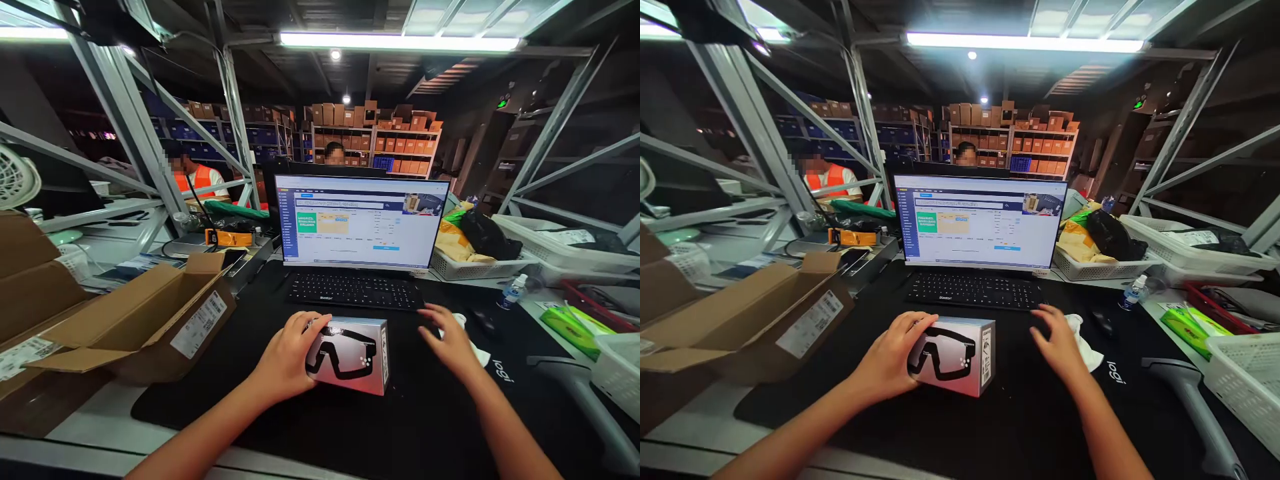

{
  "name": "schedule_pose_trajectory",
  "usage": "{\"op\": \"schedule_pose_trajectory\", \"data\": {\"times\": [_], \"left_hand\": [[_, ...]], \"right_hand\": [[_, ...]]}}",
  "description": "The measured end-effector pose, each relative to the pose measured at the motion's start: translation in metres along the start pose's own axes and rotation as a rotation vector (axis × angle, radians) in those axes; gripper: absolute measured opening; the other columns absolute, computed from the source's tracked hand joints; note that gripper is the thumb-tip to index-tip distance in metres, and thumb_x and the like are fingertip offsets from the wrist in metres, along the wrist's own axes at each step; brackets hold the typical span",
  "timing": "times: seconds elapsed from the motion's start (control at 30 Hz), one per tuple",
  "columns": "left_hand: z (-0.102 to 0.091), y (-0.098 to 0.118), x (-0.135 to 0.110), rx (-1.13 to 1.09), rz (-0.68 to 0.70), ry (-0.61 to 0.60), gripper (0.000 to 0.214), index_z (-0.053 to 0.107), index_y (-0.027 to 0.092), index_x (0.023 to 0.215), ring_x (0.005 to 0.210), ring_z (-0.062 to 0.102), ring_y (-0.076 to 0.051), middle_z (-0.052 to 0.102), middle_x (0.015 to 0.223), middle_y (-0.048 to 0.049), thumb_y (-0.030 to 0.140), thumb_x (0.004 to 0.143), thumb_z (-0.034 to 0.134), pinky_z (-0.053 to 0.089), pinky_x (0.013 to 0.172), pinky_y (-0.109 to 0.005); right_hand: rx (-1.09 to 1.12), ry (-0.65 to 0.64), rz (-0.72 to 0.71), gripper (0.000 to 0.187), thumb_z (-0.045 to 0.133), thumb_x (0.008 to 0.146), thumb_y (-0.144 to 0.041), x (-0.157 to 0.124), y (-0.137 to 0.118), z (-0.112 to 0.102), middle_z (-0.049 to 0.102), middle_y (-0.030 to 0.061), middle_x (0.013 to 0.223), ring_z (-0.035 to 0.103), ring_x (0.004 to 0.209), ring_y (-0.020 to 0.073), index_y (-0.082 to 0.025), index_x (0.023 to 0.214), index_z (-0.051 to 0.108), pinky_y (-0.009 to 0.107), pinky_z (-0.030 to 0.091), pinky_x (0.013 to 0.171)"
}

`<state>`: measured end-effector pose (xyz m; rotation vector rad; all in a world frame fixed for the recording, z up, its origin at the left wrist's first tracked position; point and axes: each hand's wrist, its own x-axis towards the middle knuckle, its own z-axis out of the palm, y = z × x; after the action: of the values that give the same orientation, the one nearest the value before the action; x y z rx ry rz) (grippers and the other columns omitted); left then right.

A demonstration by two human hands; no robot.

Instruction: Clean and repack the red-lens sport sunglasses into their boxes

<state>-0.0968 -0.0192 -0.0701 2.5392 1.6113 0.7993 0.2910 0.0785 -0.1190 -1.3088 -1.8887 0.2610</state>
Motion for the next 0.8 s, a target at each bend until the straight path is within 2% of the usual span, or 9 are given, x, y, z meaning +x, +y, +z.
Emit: {"op": "schedule_pose_trajectory", "data": {"times": [0.1, 0.2, 0.37, 0.5, 0.57, 0.63, 0.7, 0.73, 0.8], "left_hand": [[-0.018, 0.001, 0.004, 0.016, -0.003, -0.165, 0.101, 0.037, 0.035, 0.148, 0.128, 0.049, -0.034, 0.049, 0.141, -0.0079, 0.025, 0.055, 0.075, 0.050, 0.099, -0.044], [-0.024, 0.006, 0.014, 0.023, 0.038, -0.317, 0.104, 0.042, 0.032, 0.148, 0.123, 0.053, -0.035, 0.053, 0.138, -0.0093, 0.035, 0.052, 0.083, 0.050, 0.097, -0.045], [-0.014, 0.009, 0.026, -0.028, 0.058, -0.431, 0.109, 0.048, 0.028, 0.145, 0.114, 0.060, -0.037, 0.061, 0.129, -0.0108, 0.055, 0.048, 0.088, 0.051, 0.093, -0.046], [-0.015, -0.005, 0.027, -0.086, 0.059, -0.493, 0.109, 0.045, 0.031, 0.148, 0.118, 0.060, -0.038, 0.061, 0.134, -0.0122, 0.069, 0.054, 0.082, 0.050, 0.097, -0.047], [-0.016, -0.017, 0.033, -0.080, 0.041, -0.436, 0.106, 0.043, 0.031, 0.149, 0.123, 0.058, -0.038, 0.057, 0.140, -0.0126, 0.071, 0.057, 0.081, 0.050, 0.100, -0.048], [-0.010, -0.031, 0.045, -0.024, -0.036, -0.248, 0.091, 0.048, 0.029, 0.146, 0.131, 0.053, -0.036, 0.054, 0.146, -0.0126, 0.069, 0.069, 0.075, 0.046, 0.105, -0.048], [0.006, -0.044, 0.064, 0.038, -0.142, -0.043, 0.064, 0.053, 0.025, 0.141, 0.137, 0.048, -0.033, 0.052, 0.147, -0.0126, 0.060, 0.088, 0.061, 0.040, 0.113, -0.049], [0.017, -0.051, 0.074, 0.057, -0.184, 0.011, 0.054, 0.053, 0.022, 0.141, 0.139, 0.045, -0.032, 0.051, 0.148, -0.0139, 0.052, 0.096, 0.053, 0.035, 0.116, -0.052], [0.041, -0.061, 0.091, 0.092, -0.251, 0.080, 0.047, 0.052, 0.015, 0.140, 0.144, 0.038, -0.032, 0.047, 0.150, -0.0182, 0.038, 0.099, 0.050, 0.025, 0.121, -0.056]], "right_hand": [[-0.411, 0.175, 0.050, 0.040, 0.048, 0.091, -0.040, 0.020, 0.065, -0.040, 0.056, 0.0140, 0.135, 0.054, 0.126, 0.0292, -0.019, 0.118, 0.067, 0.045, 0.043, 0.110], [-0.505, 0.220, 0.133, 0.046, 0.041, 0.090, -0.032, 0.032, 0.120, -0.062, 0.056, 0.0241, 0.132, 0.051, 0.128, 0.0369, -0.008, 0.121, 0.064, 0.052, 0.041, 0.110], [-0.532, 0.193, 0.124, 0.052, 0.046, 0.082, -0.038, 0.037, 0.170, -0.047, 0.057, 0.0249, 0.131, 0.055, 0.126, 0.0393, -0.009, 0.121, 0.063, 0.052, 0.046, 0.104], [-0.518, 0.263, 0.132, 0.059, 0.045, 0.073, -0.047, 0.039, 0.203, -0.036, 0.060, 0.0237, 0.122, 0.056, 0.123, 0.0435, -0.013, 0.118, 0.062, 0.057, 0.046, 0.103], [-0.503, 0.306, 0.172, 0.065, 0.046, 0.069, -0.055, 0.037, 0.223, -0.035, 0.061, 0.0237, 0.116, 0.056, 0.121, 0.0483, -0.015, 0.117, 0.062, 0.061, 0.046, 0.100], [-0.472, 0.330, 0.211, 0.068, 0.047, 0.066, -0.061, 0.033, 0.242, -0.036, 0.062, 0.0207, 0.111, 0.057, 0.120, 0.0493, -0.019, 0.117, 0.063, 0.062, 0.047, 0.098], [-0.438, 0.307, 0.213, 0.067, 0.048, 0.065, -0.062, 0.029, 0.255, -0.036, 0.063, 0.0177, 0.107, 0.058, 0.119, 0.0473, -0.023, 0.117, 0.064, 0.060, 0.047, 0.097], [-0.426, 0.287, 0.202, 0.065, 0.049, 0.065, -0.061, 0.028, 0.259, -0.036, 0.064, 0.0172, 0.106, 0.059, 0.119, 0.0463, -0.024, 0.116, 0.064, 0.059, 0.048, 0.098], [-0.414, 0.256, 0.183, 0.062, 0.049, 0.064, -0.060, 0.026, 0.259, -0.036, 0.065, 0.0168, 0.105, 0.060, 0.118, 0.0454, -0.025, 0.112, 0.066, 0.057, 0.048, 0.098]]}}
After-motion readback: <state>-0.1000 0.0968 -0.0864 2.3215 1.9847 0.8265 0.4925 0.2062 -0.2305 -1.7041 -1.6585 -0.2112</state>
